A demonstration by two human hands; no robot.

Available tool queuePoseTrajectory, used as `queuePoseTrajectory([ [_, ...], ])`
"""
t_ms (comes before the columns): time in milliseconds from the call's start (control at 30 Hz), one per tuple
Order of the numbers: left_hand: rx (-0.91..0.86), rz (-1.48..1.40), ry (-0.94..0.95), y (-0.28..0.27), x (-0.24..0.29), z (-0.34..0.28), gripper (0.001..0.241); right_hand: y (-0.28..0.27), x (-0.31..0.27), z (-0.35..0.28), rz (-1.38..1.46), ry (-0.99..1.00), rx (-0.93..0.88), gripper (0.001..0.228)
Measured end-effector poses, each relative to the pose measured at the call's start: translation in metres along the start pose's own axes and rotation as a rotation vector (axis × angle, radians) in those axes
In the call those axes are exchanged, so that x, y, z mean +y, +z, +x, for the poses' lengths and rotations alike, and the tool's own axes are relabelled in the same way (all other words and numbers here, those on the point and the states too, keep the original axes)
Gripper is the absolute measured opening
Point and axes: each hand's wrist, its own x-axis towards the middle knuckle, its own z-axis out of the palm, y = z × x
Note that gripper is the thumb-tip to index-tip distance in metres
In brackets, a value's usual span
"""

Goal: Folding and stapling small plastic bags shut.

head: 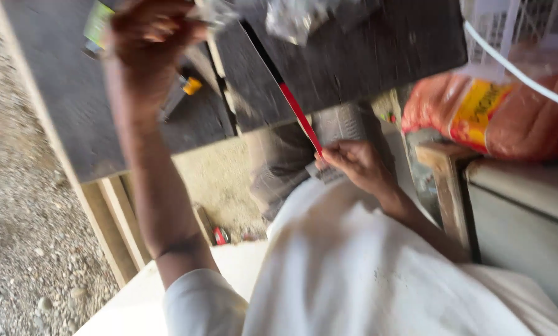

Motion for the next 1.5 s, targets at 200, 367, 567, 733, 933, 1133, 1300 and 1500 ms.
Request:
queuePoseTrajectory([
  [200, -0.095, -0.006, 0.019, 0.004, 0.076, -0.082, 0.014, 0.011, -0.009, -0.003, 0.102, -0.046, -0.095, 0.024],
  [367, -0.301, -0.272, -0.197, 0.07, 0.061, -0.134, 0.008, 0.018, -0.019, -0.002, 0.04, -0.071, -0.107, 0.028],
  [567, -0.12, -0.333, -0.352, 0.132, 0.042, -0.169, 0.017, 0.011, 0.009, 0.001, 0.07, -0.123, -0.031, 0.019],
  [733, 0.028, -0.301, -0.398, 0.148, 0.047, -0.174, 0.014, -0.007, 0.045, 0.004, 0.012, -0.101, 0.006, 0.026],
  [933, 0.041, -0.26, -0.408, 0.158, 0.046, -0.176, 0.017, 0.034, -0.04, -0.012, 0.01, -0.158, -0.007, 0.015],
  [1133, -0.033, -0.439, -0.416, 0.161, 0.036, -0.165, 0.022, 0.026, -0.037, -0.009, -0.013, -0.171, 0.01, 0.019],
  [1300, -0.005, -0.6, -0.489, 0.159, 0.035, -0.155, 0.022, -0.028, 0.07, 0.01, 0.204, -0.11, -0.034, 0.036],
  [1500, 0.033, -0.762, -0.648, 0.15, 0.04, -0.146, 0.023, -0.065, 0.152, 0.023, 0.333, -0.064, -0.231, 0.046],
])
